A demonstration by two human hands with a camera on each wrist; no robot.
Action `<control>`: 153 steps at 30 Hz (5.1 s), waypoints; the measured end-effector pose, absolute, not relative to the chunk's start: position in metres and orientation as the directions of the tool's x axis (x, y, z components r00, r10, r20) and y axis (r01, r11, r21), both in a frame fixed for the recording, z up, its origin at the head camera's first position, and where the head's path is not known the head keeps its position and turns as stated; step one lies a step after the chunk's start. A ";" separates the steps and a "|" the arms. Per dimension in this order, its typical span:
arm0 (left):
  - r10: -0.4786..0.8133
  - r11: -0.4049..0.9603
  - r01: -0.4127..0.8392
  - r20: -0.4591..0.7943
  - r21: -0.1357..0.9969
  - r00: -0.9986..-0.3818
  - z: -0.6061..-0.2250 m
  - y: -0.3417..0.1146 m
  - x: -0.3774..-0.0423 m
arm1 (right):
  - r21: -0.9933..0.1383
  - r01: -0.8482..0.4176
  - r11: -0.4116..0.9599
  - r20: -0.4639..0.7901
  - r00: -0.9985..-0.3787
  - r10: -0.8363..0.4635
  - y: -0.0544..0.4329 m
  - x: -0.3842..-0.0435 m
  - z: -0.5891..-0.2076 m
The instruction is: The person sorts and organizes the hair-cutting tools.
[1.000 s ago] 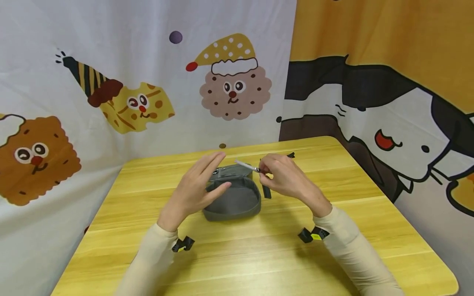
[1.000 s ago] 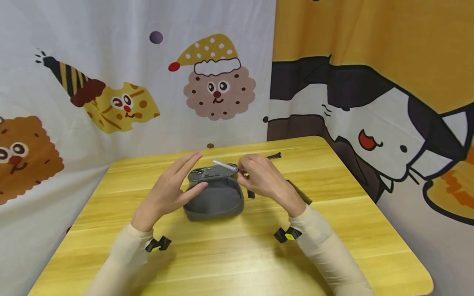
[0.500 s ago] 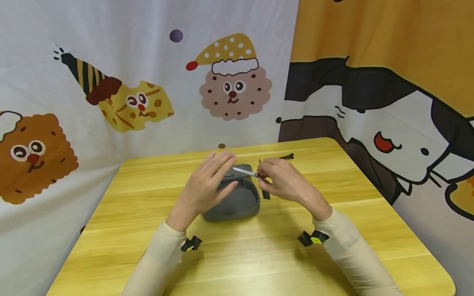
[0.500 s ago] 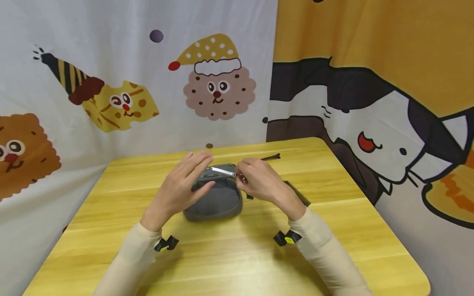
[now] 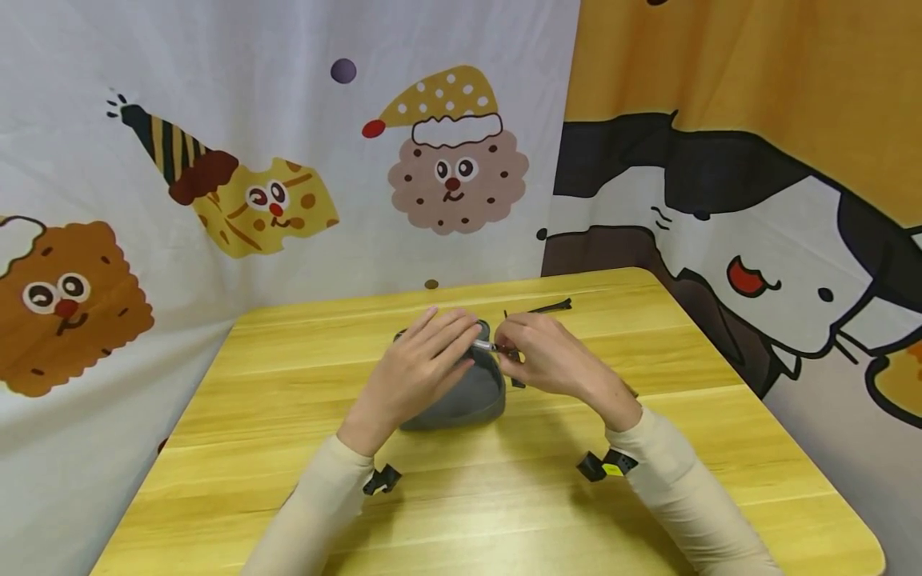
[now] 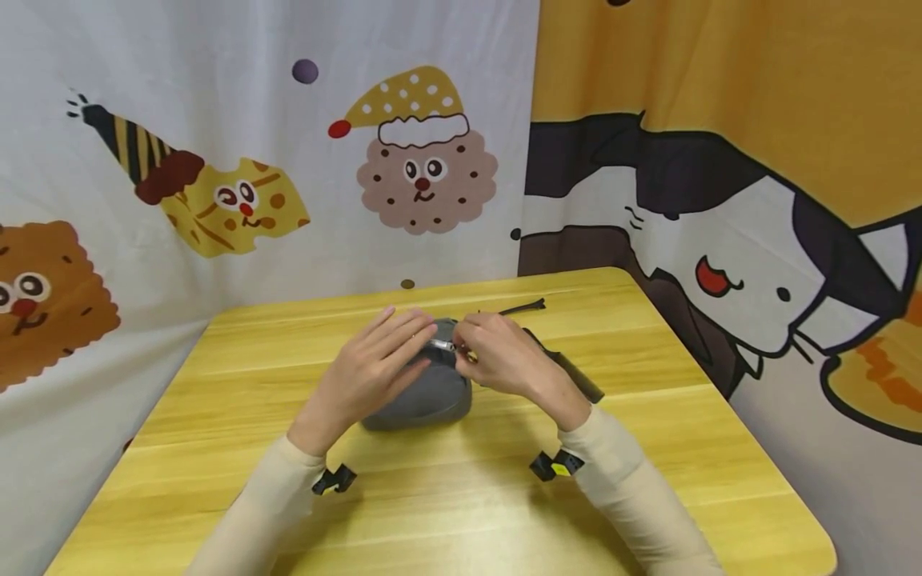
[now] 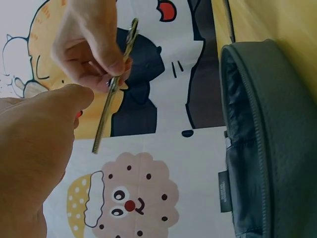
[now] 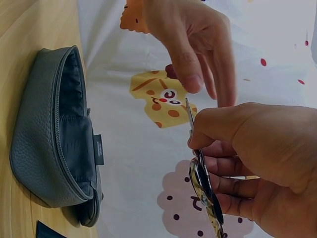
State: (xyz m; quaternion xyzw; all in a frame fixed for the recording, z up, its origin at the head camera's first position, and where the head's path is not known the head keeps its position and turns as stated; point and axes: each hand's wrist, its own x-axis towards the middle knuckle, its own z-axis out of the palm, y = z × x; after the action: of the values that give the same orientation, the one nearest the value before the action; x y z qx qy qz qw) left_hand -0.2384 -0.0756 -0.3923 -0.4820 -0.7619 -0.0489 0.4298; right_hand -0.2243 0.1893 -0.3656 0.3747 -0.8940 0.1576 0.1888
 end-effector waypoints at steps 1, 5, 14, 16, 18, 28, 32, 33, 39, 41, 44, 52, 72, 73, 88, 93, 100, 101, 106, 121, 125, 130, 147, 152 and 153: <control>0.695 0.531 0.772 0.701 -0.348 -0.162 -0.394 -0.074 -0.238 | -0.140 -0.730 0.669 0.459 -0.646 -0.610 0.189 -0.224 -0.366; 0.703 0.543 0.760 0.688 -0.358 -0.179 -0.399 -0.072 -0.238 | -0.143 -0.728 0.670 0.463 -0.648 -0.605 0.189 -0.224 -0.365; 0.711 0.553 0.758 0.670 -0.346 -0.213 -0.403 -0.071 -0.238 | -0.149 -0.736 0.661 0.476 -0.639 -0.604 0.189 -0.225 -0.365; 0.711 0.551 0.761 0.669 -0.342 -0.215 -0.403 -0.071 -0.239 | -0.149 -0.737 0.660 0.479 -0.637 -0.603 0.189 -0.225 -0.365; 0.711 0.550 0.763 0.669 -0.339 -0.216 -0.404 -0.071 -0.239 | -0.151 -0.737 0.659 0.479 -0.638 -0.603 0.189 -0.225 -0.365; 0.713 0.548 0.758 0.671 -0.353 -0.204 -0.406 -0.069 -0.239 | -0.159 -0.741 0.653 0.470 -0.638 -0.609 0.188 -0.225 -0.367; 0.721 0.549 0.750 0.663 -0.370 -0.201 -0.407 -0.068 -0.239 | -0.170 -0.748 0.641 0.466 -0.634 -0.617 0.188 -0.224 -0.366; 0.721 0.550 0.749 0.663 -0.371 -0.201 -0.407 -0.067 -0.239 | -0.171 -0.749 0.640 0.466 -0.634 -0.618 0.187 -0.224 -0.366; 0.719 0.556 0.748 0.661 -0.362 -0.215 -0.409 -0.068 -0.239 | -0.171 -0.749 0.640 0.465 -0.634 -0.618 0.187 -0.225 -0.367; 0.721 0.558 0.747 0.657 -0.361 -0.221 -0.410 -0.069 -0.239 | -0.172 -0.749 0.640 0.462 -0.635 -0.619 0.187 -0.224 -0.367; 0.724 0.558 0.747 0.653 -0.363 -0.223 -0.410 -0.069 -0.239 | -0.174 -0.748 0.640 0.456 -0.637 -0.621 0.186 -0.224 -0.366; 0.718 0.553 0.745 0.668 -0.373 -0.199 -0.410 -0.070 -0.240 | -0.167 -0.753 0.637 0.451 -0.632 -0.630 0.184 -0.222 -0.366; 0.702 0.559 0.707 0.701 -0.433 -0.126 -0.410 -0.071 -0.242 | -0.145 -0.761 0.632 0.461 -0.617 -0.638 0.183 -0.221 -0.367; 0.703 0.560 0.706 0.700 -0.434 -0.128 -0.410 -0.071 -0.242 | -0.142 -0.761 0.633 0.463 -0.616 -0.637 0.183 -0.221 -0.367; 0.713 0.561 0.704 0.687 -0.435 -0.143 -0.411 -0.073 -0.240 | -0.058 -0.774 0.630 0.499 -0.569 -0.654 0.182 -0.221 -0.368; 0.708 0.562 0.716 0.689 -0.414 -0.158 -0.410 -0.072 -0.239 | -0.030 -0.777 0.629 0.515 -0.551 -0.656 0.182 -0.222 -0.369; 0.697 0.560 0.737 0.695 -0.378 -0.174 -0.409 -0.072 -0.239 | -0.033 -0.780 0.625 0.512 -0.550 -0.660 0.181 -0.221 -0.368; 0.693 0.560 0.740 0.699 -0.372 -0.174 -0.409 -0.072 -0.239 | -0.036 -0.781 0.624 0.510 -0.551 -0.660 0.181 -0.221 -0.368; 0.674 0.551 0.758 0.722 -0.350 -0.156 -0.409 -0.072 -0.239 | -0.050 -0.782 0.621 0.501 -0.557 -0.662 0.181 -0.221 -0.368; 0.669 0.539 0.733 0.740 -0.415 -0.073 -0.409 -0.073 -0.241 | -0.086 -0.786 0.612 0.503 -0.565 -0.655 0.182 -0.222 -0.366; 0.668 0.541 0.726 0.741 -0.426 -0.063 -0.410 -0.073 -0.242 | -0.088 -0.787 0.610 0.505 -0.563 -0.654 0.182 -0.221 -0.366; 0.663 0.539 0.728 0.746 -0.423 -0.058 -0.410 -0.073 -0.244 | -0.112 -0.787 0.607 0.499 -0.573 -0.651 0.183 -0.221 -0.365; 0.654 0.547 0.718 0.755 -0.430 -0.047 -0.408 -0.077 -0.245 | -0.201 -0.777 0.596 0.523 -0.600 -0.605 0.191 -0.220 -0.360; 0.652 0.548 0.711 0.757 -0.441 -0.033 -0.408 -0.078 -0.247 | -0.177 -0.795 0.580 0.541 -0.571 -0.617 0.193 -0.223 -0.361; 0.650 0.547 0.711 0.760 -0.442 -0.027 -0.408 -0.078 -0.248 | -0.173 -0.799 0.576 0.547 -0.564 -0.618 0.193 -0.223 -0.361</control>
State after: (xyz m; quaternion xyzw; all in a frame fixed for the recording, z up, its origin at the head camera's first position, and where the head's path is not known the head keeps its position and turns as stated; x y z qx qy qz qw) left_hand -0.2476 -0.0782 -0.4080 -0.4752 -0.7161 -0.0300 0.5104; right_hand -0.2234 0.1931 -0.3615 0.4118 -0.8602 0.2056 0.2196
